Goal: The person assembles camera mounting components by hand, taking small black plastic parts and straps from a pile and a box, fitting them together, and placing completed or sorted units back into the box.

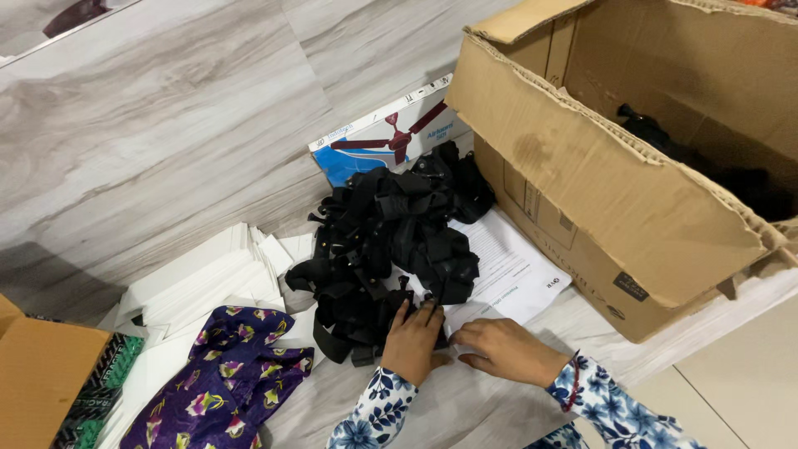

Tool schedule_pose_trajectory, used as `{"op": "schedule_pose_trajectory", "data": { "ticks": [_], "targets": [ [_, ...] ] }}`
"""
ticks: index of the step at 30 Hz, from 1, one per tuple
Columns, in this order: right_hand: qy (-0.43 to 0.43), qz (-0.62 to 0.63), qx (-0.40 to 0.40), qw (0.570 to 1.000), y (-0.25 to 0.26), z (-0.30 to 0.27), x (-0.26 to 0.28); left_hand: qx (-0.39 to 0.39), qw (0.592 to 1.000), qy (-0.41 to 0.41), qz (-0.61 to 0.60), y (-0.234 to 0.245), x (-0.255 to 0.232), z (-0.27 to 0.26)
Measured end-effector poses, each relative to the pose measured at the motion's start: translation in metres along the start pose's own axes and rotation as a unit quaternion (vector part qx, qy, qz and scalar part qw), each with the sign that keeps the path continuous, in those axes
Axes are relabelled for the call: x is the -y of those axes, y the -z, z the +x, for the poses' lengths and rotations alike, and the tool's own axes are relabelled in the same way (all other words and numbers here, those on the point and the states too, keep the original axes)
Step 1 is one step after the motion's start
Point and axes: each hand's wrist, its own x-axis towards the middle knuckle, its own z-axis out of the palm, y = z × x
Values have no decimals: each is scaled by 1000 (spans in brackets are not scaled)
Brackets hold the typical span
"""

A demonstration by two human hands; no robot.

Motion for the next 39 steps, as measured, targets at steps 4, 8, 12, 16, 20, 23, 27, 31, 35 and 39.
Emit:
{"op": "schedule_pose_trajectory", "data": {
  "ticks": [4,8,12,16,20,23,27,31,35,39],
  "targets": [
    [-117,142,-129,974,-34,-7,-23,51,998,-2,34,11,0,-8],
    [-153,194,-164,955,-43,-11,-23,46,988,83,-120,33,0,-4],
    [-159,241,-186,939,-30,-6,-10,-44,964,70,-252,59,-14,1],
    [-138,576,-213,777,1,4,18,-144,920,54,-360,75,-36,2],
    [-110,550,-208,801,40,0,48,-168,953,-37,-248,78,-54,3],
    [-99,338,-296,888,82,-2,65,-190,936,-42,-292,78,-65,6],
    [-68,-100,-447,886,150,-19,88,-168,914,-21,-369,72,-72,11],
    [-109,-235,-485,835,200,-34,95,-172,941,-40,-290,65,-75,11],
    [-183,-318,-479,797,218,-51,82,-161,950,-69,-257,64,-75,14],
    [-194,-335,-486,784,208,-54,73,-148,956,-49,-249,62,-68,11]
  ]
}}
